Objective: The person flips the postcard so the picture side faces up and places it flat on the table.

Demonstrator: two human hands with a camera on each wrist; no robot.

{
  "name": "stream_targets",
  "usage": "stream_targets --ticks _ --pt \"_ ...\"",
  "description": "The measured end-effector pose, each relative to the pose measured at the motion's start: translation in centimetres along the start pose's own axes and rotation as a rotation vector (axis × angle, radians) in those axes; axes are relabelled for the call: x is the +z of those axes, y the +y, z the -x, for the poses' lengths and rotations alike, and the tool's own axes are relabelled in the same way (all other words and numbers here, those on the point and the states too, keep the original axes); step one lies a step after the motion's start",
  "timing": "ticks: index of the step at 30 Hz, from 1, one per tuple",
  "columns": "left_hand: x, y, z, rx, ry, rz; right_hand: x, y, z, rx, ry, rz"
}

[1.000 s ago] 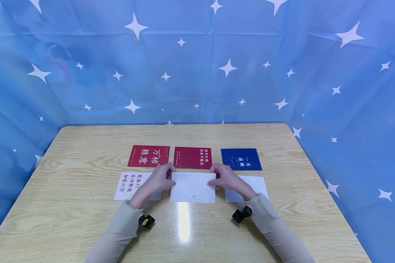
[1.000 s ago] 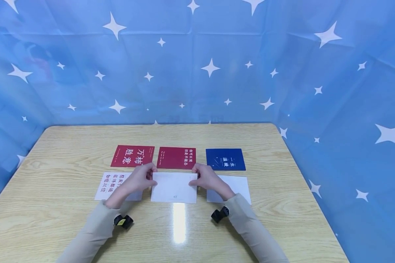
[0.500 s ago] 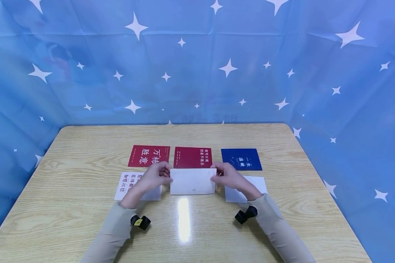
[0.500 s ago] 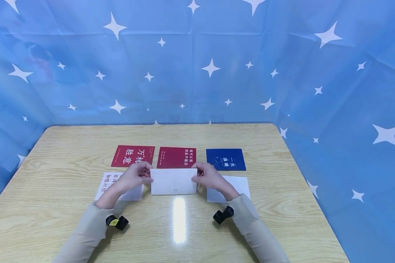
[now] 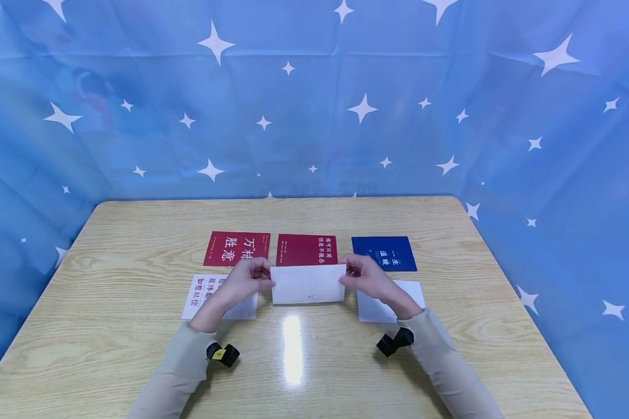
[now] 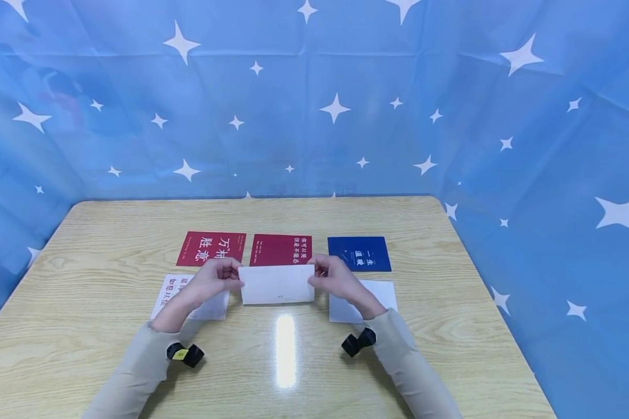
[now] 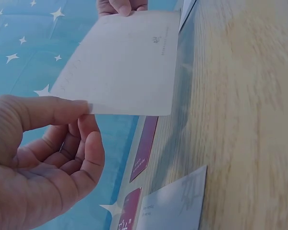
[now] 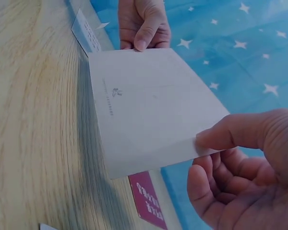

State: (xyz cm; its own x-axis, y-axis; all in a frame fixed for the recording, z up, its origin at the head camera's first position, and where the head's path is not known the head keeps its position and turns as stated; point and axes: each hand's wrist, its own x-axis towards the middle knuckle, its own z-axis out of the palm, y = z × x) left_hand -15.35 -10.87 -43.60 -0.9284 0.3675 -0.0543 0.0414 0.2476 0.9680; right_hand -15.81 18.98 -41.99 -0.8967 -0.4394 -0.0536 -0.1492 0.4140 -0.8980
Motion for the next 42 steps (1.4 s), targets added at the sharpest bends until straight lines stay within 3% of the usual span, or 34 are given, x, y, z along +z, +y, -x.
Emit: stream_targets --ticks 12,16,20,25,34,42 --pt "0.0 0.0 0.2 0.043 0.031 -0.029 0.2 0.2 0.1 -0.127 0.059 0.006" --pt "-0.1 0.0 0.3 0.045 0.042 -0.037 0.3 -1.0 0.5 -0.172 0.075 0.02" --pt "-0.2 -0.2 0.3 0.049 0.028 -0.044 0.2 -2.7 1.2 -0.185 0.083 0.047" --pt "-0.5 -0.6 0.6 0.085 -0.014 -0.016 0.3 -3.2 1.6 -0.162 0.077 0.063" --pt "-0.2 -0.3 1.2 0.126 -0.052 -0.06 0.4 -2.5 1.7 -0.103 0.029 -0.012" --pt "0.3 -1.0 1.3 0.148 -0.043 -0.143 0.8 1.2 1.2 -0.091 0.004 0.03"
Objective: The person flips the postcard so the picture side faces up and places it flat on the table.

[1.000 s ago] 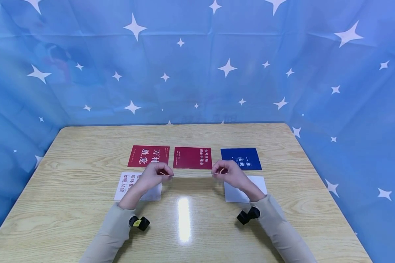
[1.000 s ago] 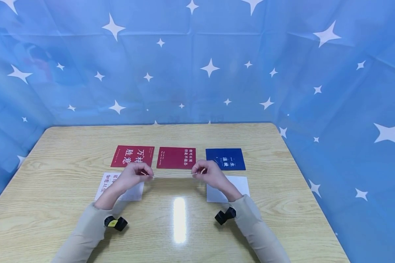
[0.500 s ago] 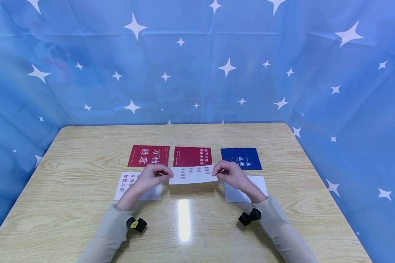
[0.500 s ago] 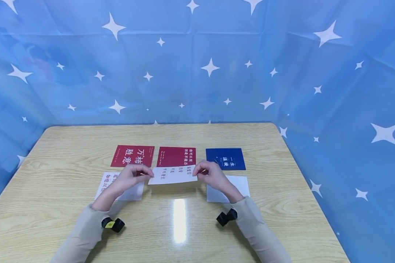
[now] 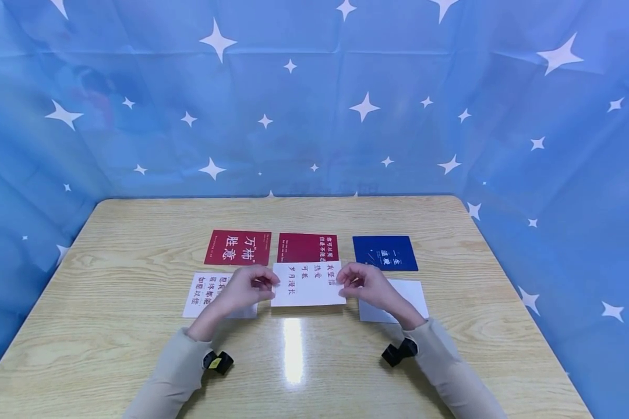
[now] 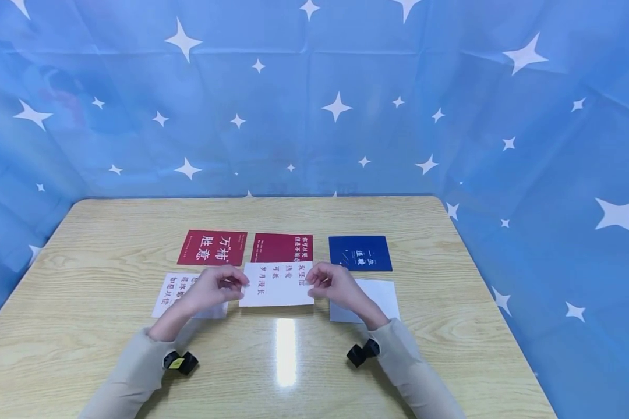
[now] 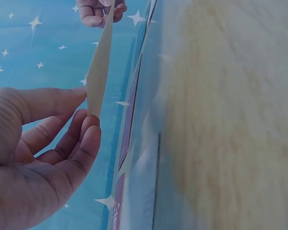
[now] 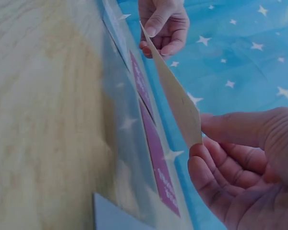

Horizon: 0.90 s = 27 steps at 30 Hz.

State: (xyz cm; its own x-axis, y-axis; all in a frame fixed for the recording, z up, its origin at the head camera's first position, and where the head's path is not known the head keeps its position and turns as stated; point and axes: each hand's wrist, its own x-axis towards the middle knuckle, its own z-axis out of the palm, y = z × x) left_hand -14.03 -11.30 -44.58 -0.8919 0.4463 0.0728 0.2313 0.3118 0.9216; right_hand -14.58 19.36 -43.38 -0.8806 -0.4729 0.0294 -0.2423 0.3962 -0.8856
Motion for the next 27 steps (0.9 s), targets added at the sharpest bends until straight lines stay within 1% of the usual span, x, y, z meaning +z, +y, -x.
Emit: stream_targets --ticks 4,5,8,11,12,15,17,21,27 --pt "0.2 -0.1 0.1 -0.015 -0.009 -0.03 0.3 0.5 0.3 -0.043 0.001 0.008" --pt "0.3 0.0 0.1 -0.016 -0.011 -0.036 0.4 0.7 0.3 -0.066 0.003 0.012" --pt "0.4 0.0 0.1 -0.024 -0.019 -0.045 0.7 0.9 0.5 -0.075 0.007 0.007" --pt "0.5 -0.1 0.1 -0.028 -0.029 -0.05 1.0 0.9 0.6 -0.028 0.004 0.012" --pt "0.5 -0.1 0.1 -0.034 -0.031 -0.052 1.1 0.9 0.6 0.001 0.001 0.013" --pt "0.6 -0.2 0.1 -0.048 -0.042 -0.065 1.2 0.8 0.7 0.037 -0.008 0.026" --pt "0.6 -0.2 0.1 -0.055 -0.051 -0.076 1.3 0.9 0.7 0.037 -0.01 0.032" --pt "0.7 -0.4 0.1 -0.045 -0.068 -0.102 1.5 0.7 0.7 0.04 -0.019 0.034" --pt "0.8 -0.3 0.1 -0.056 -0.065 -0.124 1.5 0.9 0.7 0.044 -0.033 0.049"
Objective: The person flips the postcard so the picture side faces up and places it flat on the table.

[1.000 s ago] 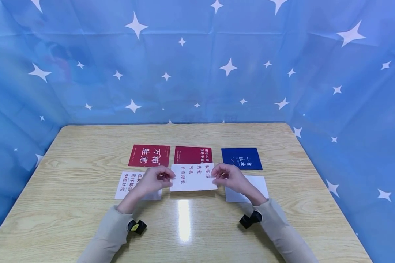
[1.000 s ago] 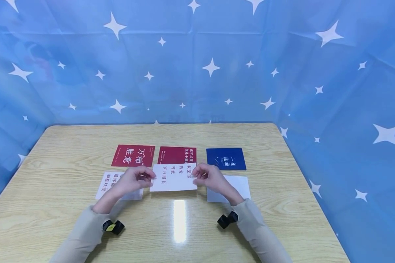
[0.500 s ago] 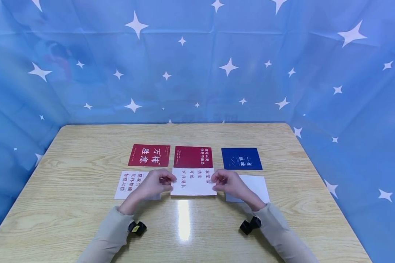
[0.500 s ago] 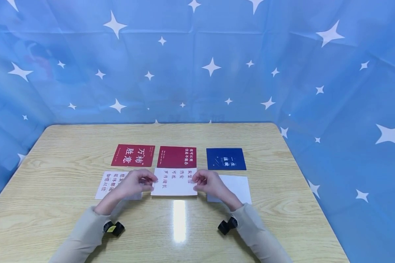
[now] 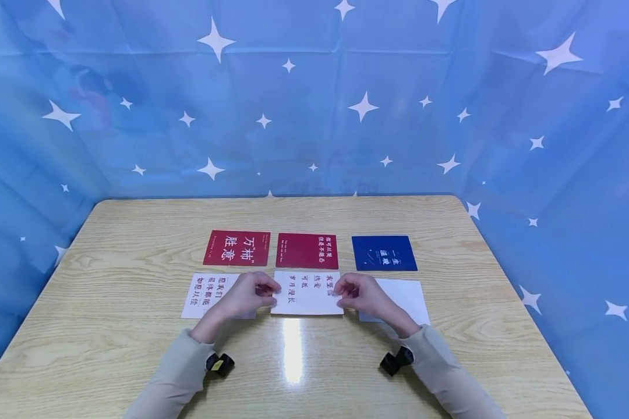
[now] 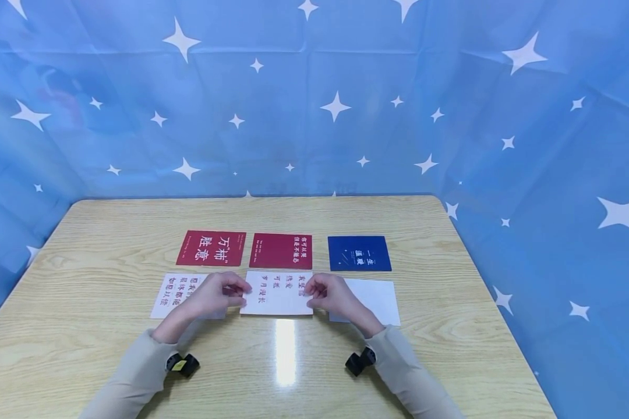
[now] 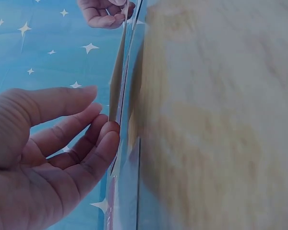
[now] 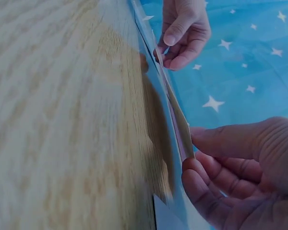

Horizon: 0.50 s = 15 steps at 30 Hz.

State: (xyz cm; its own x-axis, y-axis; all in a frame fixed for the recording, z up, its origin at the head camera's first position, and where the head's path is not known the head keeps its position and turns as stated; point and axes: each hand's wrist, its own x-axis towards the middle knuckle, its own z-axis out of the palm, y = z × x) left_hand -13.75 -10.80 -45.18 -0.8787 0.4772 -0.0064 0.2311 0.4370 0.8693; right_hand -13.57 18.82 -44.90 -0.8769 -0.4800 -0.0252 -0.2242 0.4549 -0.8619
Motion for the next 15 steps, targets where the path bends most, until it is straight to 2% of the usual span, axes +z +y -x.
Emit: stream_targets --ticks 15 --pt "0.05 0.01 -0.55 -0.009 -0.023 -0.038 0.12 0.17 -0.48 0.008 -0.051 0.069"
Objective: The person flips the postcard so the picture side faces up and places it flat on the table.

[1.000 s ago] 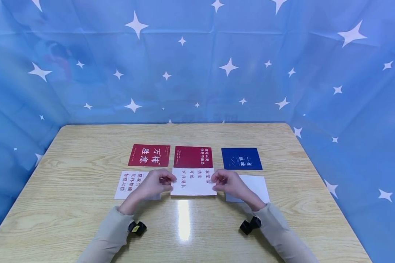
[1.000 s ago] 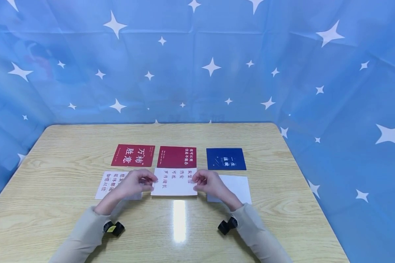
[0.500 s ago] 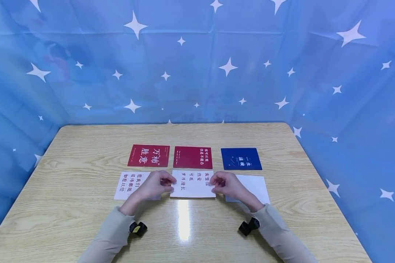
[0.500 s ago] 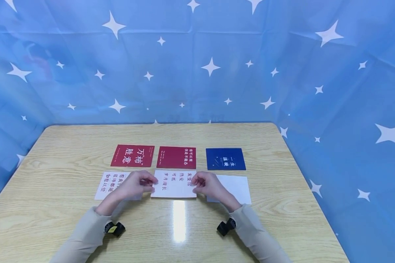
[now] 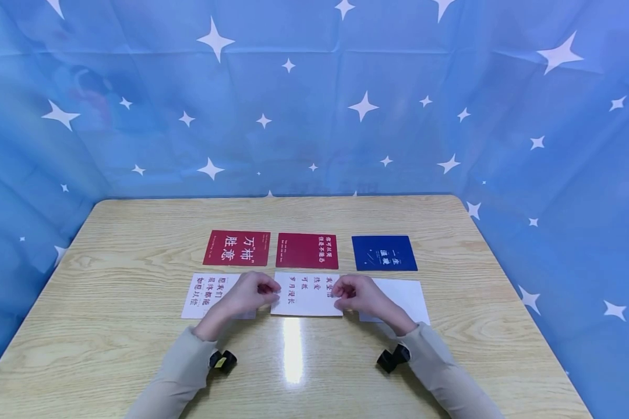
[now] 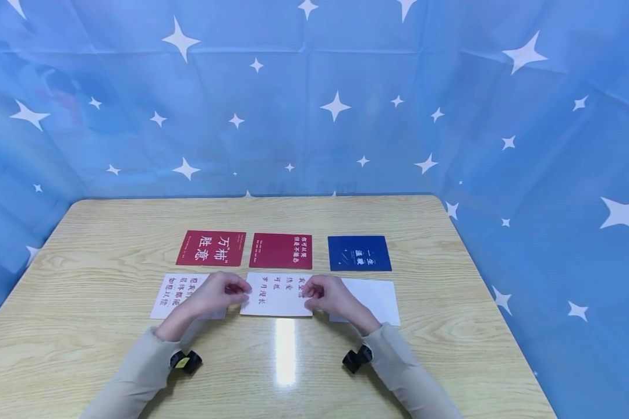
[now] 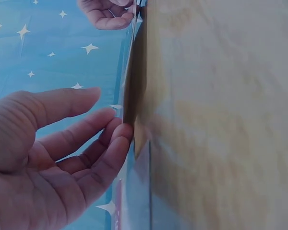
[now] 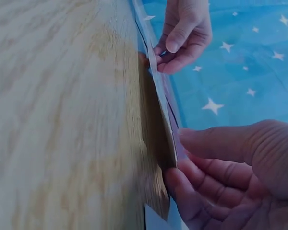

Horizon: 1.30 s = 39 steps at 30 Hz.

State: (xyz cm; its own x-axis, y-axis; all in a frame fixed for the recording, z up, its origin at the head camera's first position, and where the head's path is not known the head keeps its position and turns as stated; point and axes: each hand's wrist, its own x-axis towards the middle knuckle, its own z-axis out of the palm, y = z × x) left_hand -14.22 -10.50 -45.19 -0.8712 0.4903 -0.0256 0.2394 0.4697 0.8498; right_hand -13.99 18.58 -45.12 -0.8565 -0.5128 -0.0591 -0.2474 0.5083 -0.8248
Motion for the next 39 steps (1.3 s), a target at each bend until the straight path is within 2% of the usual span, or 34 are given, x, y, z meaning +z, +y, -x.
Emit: stream_targets --ticks 14,20,24,28,34,39 --pt "-0.1 0.6 -0.3 -0.047 -0.033 -0.035 0.1 -0.3 -0.2 0.026 -0.009 0.042" --pt "-0.2 0.9 -0.6 -0.027 -0.017 0.002 -0.6 -0.4 0.3 -0.003 0.04 0.036" --pt "-0.2 1.6 -1.4 0.004 0.038 -0.002 -1.4 -0.4 0.6 -0.03 0.096 0.044" --pt "0.3 2.9 -2.5 0.04 0.064 -0.021 -2.4 -0.1 1.2 -0.005 0.154 0.056" --pt "1.9 4.8 -4.3 0.092 0.027 -0.042 -3.7 0.5 2.2 0.066 0.219 0.076" --pt "3.5 5.7 -5.9 0.072 -0.012 -0.026 -4.7 1.1 3.1 0.092 0.26 0.087"
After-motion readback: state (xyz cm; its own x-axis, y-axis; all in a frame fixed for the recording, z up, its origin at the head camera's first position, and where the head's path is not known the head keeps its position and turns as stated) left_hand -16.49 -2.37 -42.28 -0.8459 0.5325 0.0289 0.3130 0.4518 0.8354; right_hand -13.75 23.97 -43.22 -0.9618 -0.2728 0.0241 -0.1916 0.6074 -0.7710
